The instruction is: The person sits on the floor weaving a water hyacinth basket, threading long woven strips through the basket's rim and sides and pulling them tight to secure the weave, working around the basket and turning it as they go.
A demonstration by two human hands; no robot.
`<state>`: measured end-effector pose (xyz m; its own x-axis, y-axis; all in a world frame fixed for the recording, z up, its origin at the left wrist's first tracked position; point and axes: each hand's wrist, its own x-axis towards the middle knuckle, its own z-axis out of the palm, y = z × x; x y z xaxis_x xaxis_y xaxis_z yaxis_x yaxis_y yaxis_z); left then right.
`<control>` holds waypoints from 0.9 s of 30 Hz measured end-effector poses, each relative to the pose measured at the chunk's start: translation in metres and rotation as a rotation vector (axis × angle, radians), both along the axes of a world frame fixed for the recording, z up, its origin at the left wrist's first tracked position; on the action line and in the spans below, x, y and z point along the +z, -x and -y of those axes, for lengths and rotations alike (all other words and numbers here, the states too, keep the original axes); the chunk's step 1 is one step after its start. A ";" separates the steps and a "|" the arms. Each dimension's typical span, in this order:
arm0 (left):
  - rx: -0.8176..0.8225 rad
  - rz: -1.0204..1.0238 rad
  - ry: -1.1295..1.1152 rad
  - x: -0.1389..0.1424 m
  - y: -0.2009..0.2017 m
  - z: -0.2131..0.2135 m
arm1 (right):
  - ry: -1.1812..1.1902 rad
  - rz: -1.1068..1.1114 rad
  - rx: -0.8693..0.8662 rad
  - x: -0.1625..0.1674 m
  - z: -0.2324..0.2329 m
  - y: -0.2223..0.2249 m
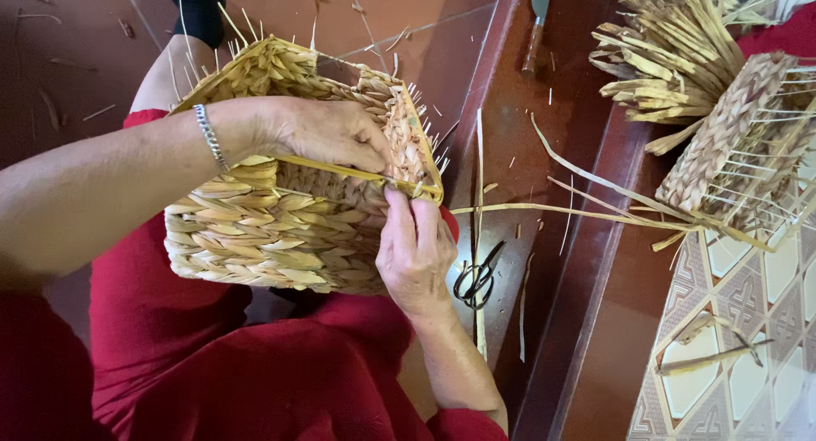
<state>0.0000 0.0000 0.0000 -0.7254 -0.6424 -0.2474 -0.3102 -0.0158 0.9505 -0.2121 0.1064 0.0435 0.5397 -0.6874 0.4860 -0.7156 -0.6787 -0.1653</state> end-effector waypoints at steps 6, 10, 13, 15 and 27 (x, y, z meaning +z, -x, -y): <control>0.006 -0.153 -0.406 0.001 0.004 0.005 | -0.009 -0.112 -0.002 0.011 0.012 -0.002; 0.030 -0.205 -0.553 0.004 0.002 0.005 | -0.089 -0.041 0.051 0.020 0.013 0.004; 0.089 -0.197 -0.461 0.005 0.005 0.008 | -0.165 0.149 0.054 0.022 0.012 0.009; 0.115 -0.165 -0.393 0.003 0.007 0.008 | -0.198 0.284 0.021 0.018 0.016 0.008; -0.011 0.612 0.094 0.000 -0.020 0.019 | -0.369 0.251 -0.052 0.046 0.021 0.043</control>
